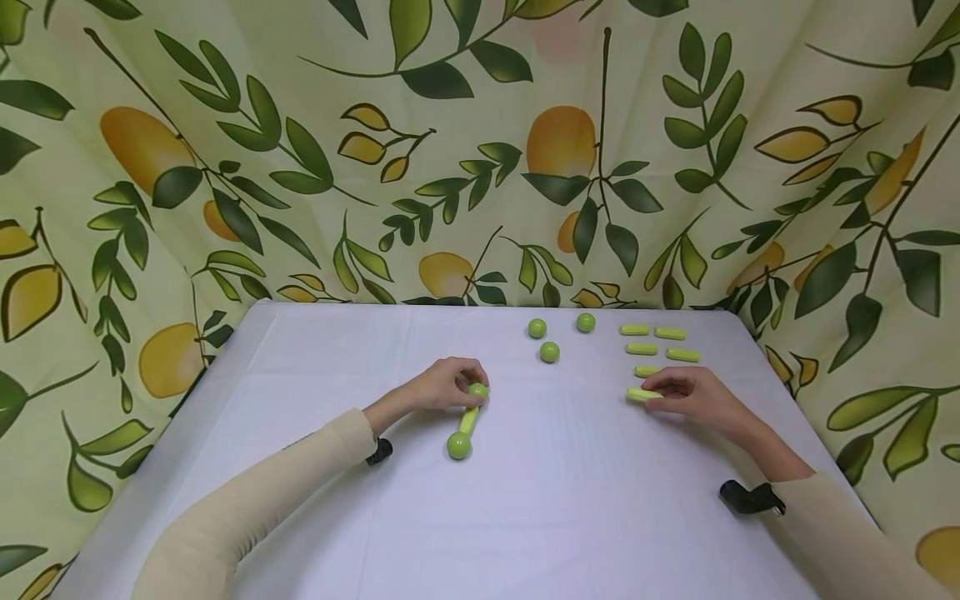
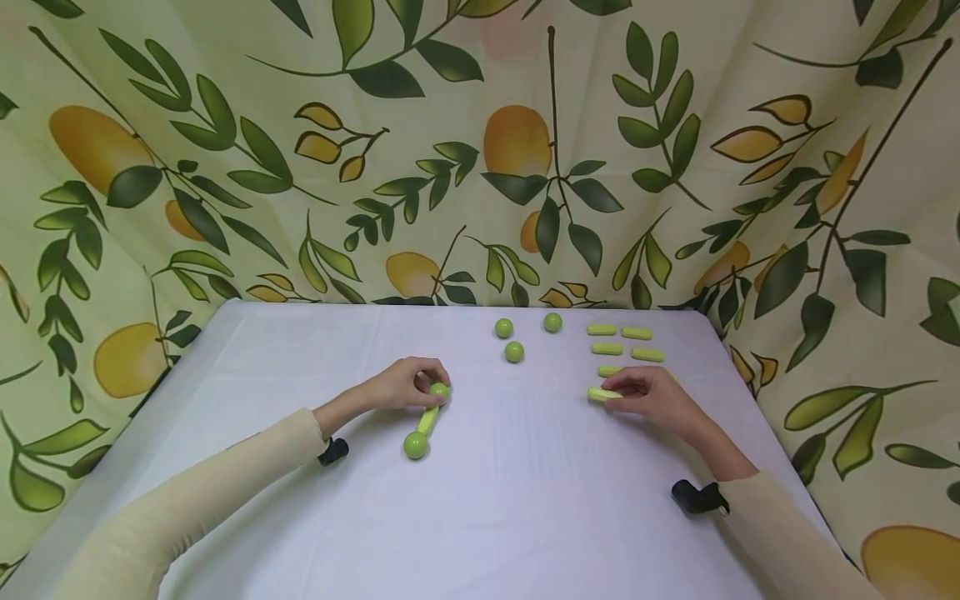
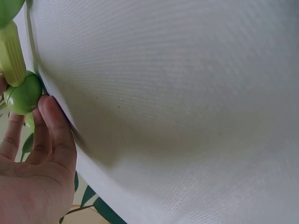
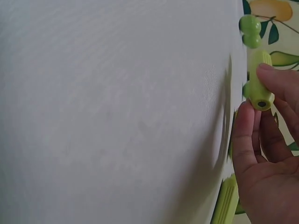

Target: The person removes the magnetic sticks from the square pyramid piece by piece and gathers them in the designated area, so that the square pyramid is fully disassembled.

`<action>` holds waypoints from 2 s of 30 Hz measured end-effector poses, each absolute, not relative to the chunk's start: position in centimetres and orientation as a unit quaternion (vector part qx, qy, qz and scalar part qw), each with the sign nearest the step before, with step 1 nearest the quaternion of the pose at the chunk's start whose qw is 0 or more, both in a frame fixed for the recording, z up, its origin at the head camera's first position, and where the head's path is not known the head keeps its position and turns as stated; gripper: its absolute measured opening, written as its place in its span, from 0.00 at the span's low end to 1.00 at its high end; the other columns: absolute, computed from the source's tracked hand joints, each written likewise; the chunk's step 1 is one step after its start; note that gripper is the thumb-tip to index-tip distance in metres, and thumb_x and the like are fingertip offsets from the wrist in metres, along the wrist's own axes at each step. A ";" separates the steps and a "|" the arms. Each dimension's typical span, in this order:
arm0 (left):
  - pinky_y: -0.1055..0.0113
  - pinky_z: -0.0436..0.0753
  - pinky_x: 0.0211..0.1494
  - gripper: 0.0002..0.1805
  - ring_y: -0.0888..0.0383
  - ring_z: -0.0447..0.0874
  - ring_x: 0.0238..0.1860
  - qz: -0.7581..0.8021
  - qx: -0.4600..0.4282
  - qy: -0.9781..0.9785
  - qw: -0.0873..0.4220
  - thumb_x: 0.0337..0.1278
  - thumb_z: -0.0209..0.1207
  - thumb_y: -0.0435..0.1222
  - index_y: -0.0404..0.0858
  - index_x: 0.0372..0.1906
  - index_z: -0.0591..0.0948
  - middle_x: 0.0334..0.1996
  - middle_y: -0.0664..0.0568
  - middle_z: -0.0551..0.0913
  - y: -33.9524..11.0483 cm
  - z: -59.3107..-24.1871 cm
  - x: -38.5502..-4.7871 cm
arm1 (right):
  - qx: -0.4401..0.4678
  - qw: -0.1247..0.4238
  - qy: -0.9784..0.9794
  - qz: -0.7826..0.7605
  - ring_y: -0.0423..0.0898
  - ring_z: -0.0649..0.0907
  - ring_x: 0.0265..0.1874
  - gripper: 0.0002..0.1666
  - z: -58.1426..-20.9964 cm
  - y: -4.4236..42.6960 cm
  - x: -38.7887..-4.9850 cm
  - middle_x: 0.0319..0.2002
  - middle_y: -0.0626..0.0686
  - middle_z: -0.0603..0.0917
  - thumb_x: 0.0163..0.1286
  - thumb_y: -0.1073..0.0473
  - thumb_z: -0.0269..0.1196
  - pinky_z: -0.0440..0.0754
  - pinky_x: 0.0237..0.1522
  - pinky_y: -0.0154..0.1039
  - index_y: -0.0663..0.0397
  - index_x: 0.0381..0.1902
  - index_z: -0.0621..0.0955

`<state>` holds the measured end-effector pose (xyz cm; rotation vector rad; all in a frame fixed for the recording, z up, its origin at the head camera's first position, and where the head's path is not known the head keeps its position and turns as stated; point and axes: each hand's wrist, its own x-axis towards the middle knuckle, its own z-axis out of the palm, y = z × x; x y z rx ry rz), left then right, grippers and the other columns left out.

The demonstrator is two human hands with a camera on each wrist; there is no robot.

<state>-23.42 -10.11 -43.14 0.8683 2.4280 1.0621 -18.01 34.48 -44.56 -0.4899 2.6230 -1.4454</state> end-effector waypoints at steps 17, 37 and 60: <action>0.66 0.80 0.48 0.10 0.57 0.81 0.41 0.379 0.307 0.855 0.179 0.59 0.71 0.33 0.39 0.44 0.83 0.44 0.52 0.84 -10.0 -43.2 -23.4 | -0.146 0.051 0.882 -0.446 0.42 0.84 0.38 0.16 -44.6 36.7 -17.7 0.44 0.59 0.86 0.61 0.68 0.74 0.82 0.38 0.31 0.66 0.47 0.86; 0.66 0.79 0.47 0.10 0.56 0.80 0.40 0.377 0.290 0.861 0.180 0.59 0.71 0.33 0.40 0.43 0.83 0.44 0.53 0.84 -10.1 -43.3 -23.3 | -0.169 0.050 0.887 -0.427 0.41 0.84 0.38 0.16 -43.9 36.3 -17.9 0.42 0.57 0.87 0.60 0.66 0.75 0.82 0.38 0.30 0.65 0.46 0.86; 0.67 0.79 0.46 0.10 0.57 0.80 0.39 0.377 0.306 0.857 0.173 0.60 0.71 0.33 0.39 0.44 0.84 0.42 0.53 0.84 -10.0 -43.1 -23.2 | -0.209 0.085 0.855 -0.467 0.48 0.85 0.44 0.17 -42.1 30.9 -20.7 0.48 0.64 0.85 0.65 0.68 0.71 0.82 0.46 0.32 0.69 0.51 0.83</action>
